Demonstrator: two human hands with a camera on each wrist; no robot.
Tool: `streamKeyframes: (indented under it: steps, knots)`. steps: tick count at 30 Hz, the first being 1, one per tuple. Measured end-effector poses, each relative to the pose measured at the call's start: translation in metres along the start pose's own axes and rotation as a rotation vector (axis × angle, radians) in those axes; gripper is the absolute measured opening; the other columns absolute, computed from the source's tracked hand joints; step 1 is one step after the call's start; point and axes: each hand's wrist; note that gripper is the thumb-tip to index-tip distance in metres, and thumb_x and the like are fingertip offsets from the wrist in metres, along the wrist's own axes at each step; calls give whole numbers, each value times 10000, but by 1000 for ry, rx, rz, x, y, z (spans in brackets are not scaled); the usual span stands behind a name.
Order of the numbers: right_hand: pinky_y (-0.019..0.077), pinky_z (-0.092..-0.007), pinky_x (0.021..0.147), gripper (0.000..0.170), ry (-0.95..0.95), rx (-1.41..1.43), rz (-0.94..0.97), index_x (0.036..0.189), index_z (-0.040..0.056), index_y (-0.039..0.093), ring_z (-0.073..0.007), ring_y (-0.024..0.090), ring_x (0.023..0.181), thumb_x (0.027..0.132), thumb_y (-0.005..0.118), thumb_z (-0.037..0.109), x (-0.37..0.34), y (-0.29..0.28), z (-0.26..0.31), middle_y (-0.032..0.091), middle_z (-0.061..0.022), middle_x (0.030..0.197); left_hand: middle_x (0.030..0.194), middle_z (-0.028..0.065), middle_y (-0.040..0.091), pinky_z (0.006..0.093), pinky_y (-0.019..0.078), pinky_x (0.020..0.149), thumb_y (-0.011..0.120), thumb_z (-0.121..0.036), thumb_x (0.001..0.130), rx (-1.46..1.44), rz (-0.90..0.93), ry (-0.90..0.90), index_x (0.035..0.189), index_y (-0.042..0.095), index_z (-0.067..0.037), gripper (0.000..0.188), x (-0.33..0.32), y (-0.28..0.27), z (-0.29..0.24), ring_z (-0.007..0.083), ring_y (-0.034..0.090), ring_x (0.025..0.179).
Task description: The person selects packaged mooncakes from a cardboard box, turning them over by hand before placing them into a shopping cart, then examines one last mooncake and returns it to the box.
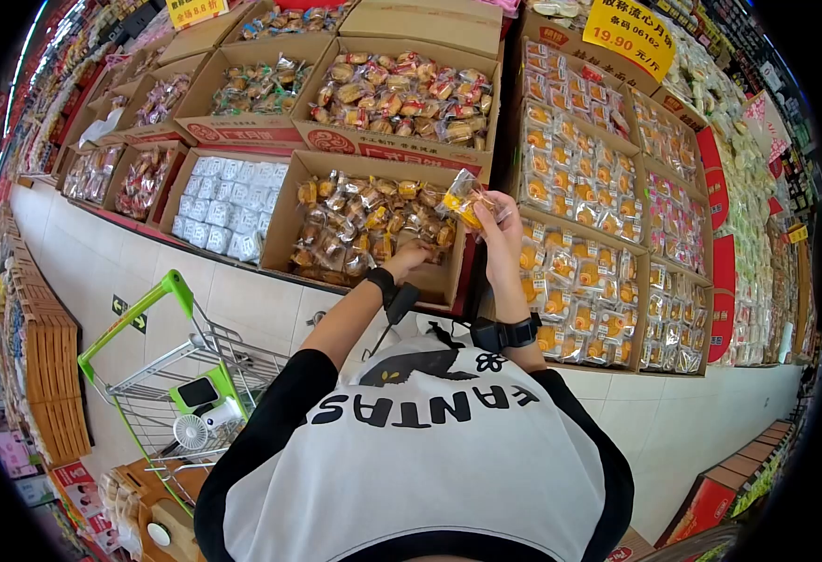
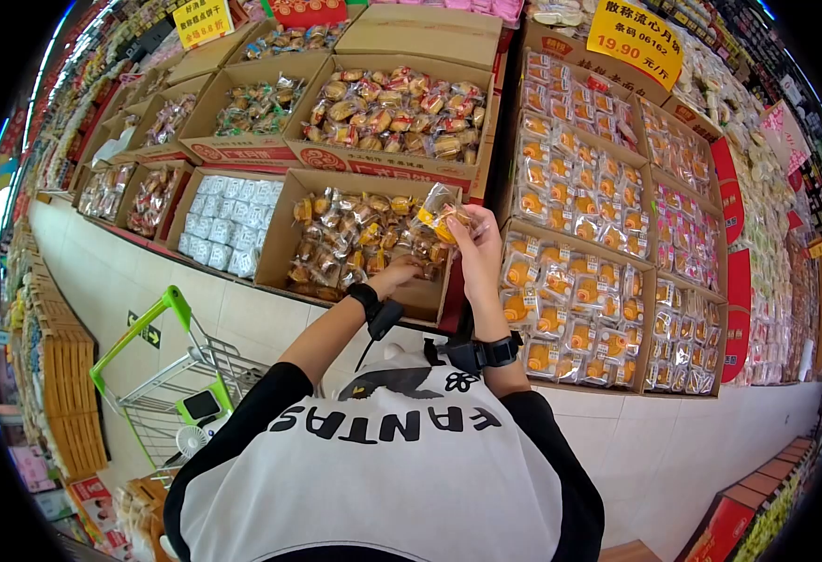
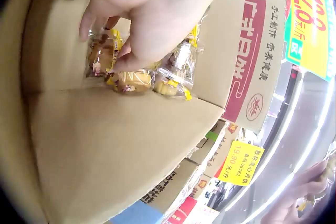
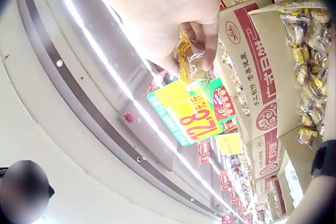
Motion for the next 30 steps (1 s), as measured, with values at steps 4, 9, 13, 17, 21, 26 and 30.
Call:
streamKeyframes:
  steps: [4, 9, 13, 17, 21, 26, 30]
  knots:
    - [464, -194, 561, 229, 11, -36, 1, 967, 41, 462, -68, 517, 759, 774, 578, 79, -1, 0, -1, 538, -37, 918, 816, 19, 532, 260, 415, 597, 557, -147, 718, -79, 26, -9, 912, 543, -97, 201, 1, -5, 2, 125, 495, 727]
    - [387, -171, 479, 211, -39, -55, -34, 970, 69, 486, -67, 529, 621, 783, 574, 114, -2, 3, -4, 562, -15, 836, 901, -5, 522, 266, 402, 680, 552, -146, 727, -210, 20, -73, 928, 520, -123, 205, -7, -7, -3, 103, 470, 824]
    - [424, -177, 504, 216, -67, -79, -27, 972, 66, 485, -67, 532, 660, 782, 576, 114, 2, 0, -10, 560, -21, 862, 904, -10, 529, 267, 401, 688, 555, -152, 726, -184, 67, -106, 935, 535, -123, 211, -8, -10, -6, 96, 474, 823]
    - [446, -184, 528, 216, -10, -7, -30, 973, 62, 485, -68, 535, 684, 782, 574, 110, -2, 4, -3, 557, -25, 875, 829, 4, 556, 238, 410, 602, 552, -117, 722, -190, 97, -107, 942, 562, -91, 221, -2, -11, 2, 105, 505, 693]
    - [484, -222, 555, 205, 41, -20, 7, 970, 40, 474, -82, 524, 745, 789, 554, 94, -3, 3, -2, 532, -36, 871, 714, 50, 588, 220, 406, 505, 551, -61, 688, -162, 147, 33, 859, 603, -30, 182, -1, -12, 5, 126, 523, 557]
    - [489, -235, 562, 176, 98, 28, 17, 981, 40, 481, -95, 535, 730, 827, 498, 125, -3, 8, -2, 532, -45, 867, 681, 97, 607, 249, 419, 513, 545, -33, 647, 286, -101, 180, 742, 626, 5, 131, 8, -7, 12, 146, 551, 569]
    - [491, -238, 572, 178, 98, 11, 26, 989, 40, 484, -101, 536, 754, 836, 481, 132, -3, 5, -7, 528, -49, 874, 688, 98, 610, 267, 425, 521, 554, -27, 648, 353, -66, 255, 719, 621, -1, 101, 8, -12, 15, 153, 547, 567]
Point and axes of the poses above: each hand's wrist, its own x-axis towards the middle knuckle, its own y-axis out of the palm, z = x × y
